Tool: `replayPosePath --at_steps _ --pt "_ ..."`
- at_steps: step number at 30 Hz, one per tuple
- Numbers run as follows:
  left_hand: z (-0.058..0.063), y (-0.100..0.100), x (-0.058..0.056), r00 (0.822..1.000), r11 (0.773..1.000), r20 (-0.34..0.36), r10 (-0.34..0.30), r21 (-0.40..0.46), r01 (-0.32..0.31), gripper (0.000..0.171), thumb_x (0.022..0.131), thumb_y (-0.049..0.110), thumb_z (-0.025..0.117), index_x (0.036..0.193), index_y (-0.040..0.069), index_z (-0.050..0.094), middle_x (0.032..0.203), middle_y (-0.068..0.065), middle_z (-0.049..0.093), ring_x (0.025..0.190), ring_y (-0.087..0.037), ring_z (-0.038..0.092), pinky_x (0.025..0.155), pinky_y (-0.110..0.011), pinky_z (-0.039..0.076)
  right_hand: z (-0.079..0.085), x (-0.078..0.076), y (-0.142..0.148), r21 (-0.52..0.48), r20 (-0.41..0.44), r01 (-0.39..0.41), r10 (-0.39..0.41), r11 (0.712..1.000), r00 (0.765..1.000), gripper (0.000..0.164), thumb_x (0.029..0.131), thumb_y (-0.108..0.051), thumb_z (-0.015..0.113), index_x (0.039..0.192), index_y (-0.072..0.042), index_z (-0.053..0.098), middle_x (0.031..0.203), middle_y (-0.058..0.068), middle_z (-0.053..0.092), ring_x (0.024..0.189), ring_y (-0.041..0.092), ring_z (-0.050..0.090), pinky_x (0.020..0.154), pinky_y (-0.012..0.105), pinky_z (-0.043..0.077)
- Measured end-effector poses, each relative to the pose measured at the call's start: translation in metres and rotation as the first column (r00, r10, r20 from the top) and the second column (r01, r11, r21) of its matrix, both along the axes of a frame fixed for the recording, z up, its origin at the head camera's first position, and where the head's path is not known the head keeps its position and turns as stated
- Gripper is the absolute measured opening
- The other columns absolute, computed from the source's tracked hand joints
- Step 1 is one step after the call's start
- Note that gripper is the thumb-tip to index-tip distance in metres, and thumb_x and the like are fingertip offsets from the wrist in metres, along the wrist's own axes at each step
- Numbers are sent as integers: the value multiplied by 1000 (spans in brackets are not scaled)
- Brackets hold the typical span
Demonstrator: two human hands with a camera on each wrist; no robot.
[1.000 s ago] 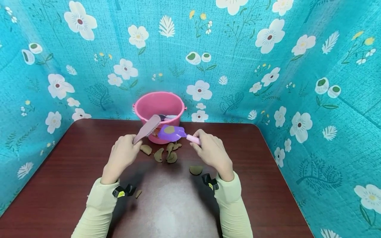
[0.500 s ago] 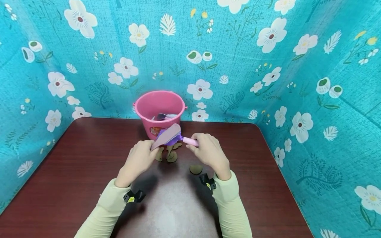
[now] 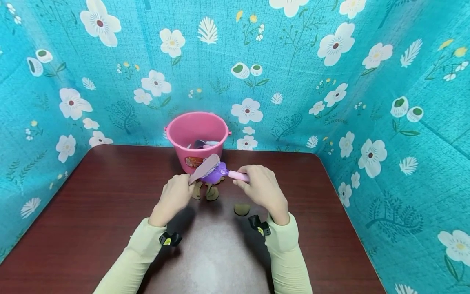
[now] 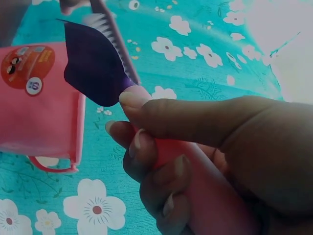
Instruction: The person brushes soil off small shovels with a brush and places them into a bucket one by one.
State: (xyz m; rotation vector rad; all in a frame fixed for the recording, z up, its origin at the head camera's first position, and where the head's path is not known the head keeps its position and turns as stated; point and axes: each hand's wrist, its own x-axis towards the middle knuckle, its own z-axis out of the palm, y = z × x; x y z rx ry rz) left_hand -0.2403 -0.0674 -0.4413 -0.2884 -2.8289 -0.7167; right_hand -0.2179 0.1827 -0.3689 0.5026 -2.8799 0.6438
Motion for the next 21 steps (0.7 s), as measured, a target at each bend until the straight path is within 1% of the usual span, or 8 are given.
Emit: replayPosePath --at_steps 3,7,10,12,13,15,18,21 --pt "-3 -3 -4 1000 1000 -3 26 -2 -26 28 93 21 70 71 7 60 71 -15 67 62 -35 65 54 -51 54 0 -1 0 -6 11 -5 5 1000 1000 27 85 -25 83 106 -9 76 82 1 69 70 17 55 64 33 44" --pt "-6 -9 -8 999 999 16 48 14 -48 24 93 21 70 75 6 64 73 -16 67 66 -37 68 56 -52 54 -1 -2 -1 -1 20 -7 7 1000 1000 27 86 -26 82 106 -9 76 84 2 70 70 17 56 63 33 44" --pt "-6 -14 -11 997 997 -5 73 12 -73 22 93 21 69 80 4 66 74 -16 67 67 -37 68 56 -52 54 0 -2 -1 -2 25 -2 2 1000 1000 26 85 -25 83 105 -9 77 84 2 71 69 17 56 63 33 44" --pt "-4 -17 -11 996 996 -30 85 21 -84 24 94 21 68 78 4 65 72 -15 66 66 -36 67 55 -51 54 0 -1 0 -6 26 -1 1 1000 1000 26 85 -25 83 105 -10 77 83 1 71 69 17 55 62 33 44" --pt "-2 -18 -11 996 996 -37 81 29 -79 25 95 21 68 76 5 63 68 -14 63 64 -35 66 54 -50 53 0 -1 0 -8 26 0 1 1000 1000 25 85 -25 83 105 -10 77 83 1 71 68 17 55 62 33 43" --pt "3 -18 -8 998 997 -42 55 59 -52 26 95 20 66 73 8 60 63 -10 58 60 -31 63 52 -48 51 0 -1 1 -10 26 -1 1 1000 1000 26 85 -24 83 106 -10 77 80 0 69 67 16 54 62 33 42" --pt "11 -9 2 999 995 -36 -23 92 26 30 95 18 65 69 11 53 58 -3 47 56 -24 55 50 -40 45 -1 -2 2 -11 25 2 -1 1000 1000 27 86 -24 83 109 -10 77 79 -1 68 68 16 53 62 33 42" --pt "12 4 12 994 990 -34 -102 93 105 31 95 17 67 68 12 51 57 0 44 55 -19 48 50 -35 40 -1 -1 2 -11 21 6 -6 1000 1000 30 85 -23 83 111 -10 77 80 -1 68 68 16 54 63 33 43"
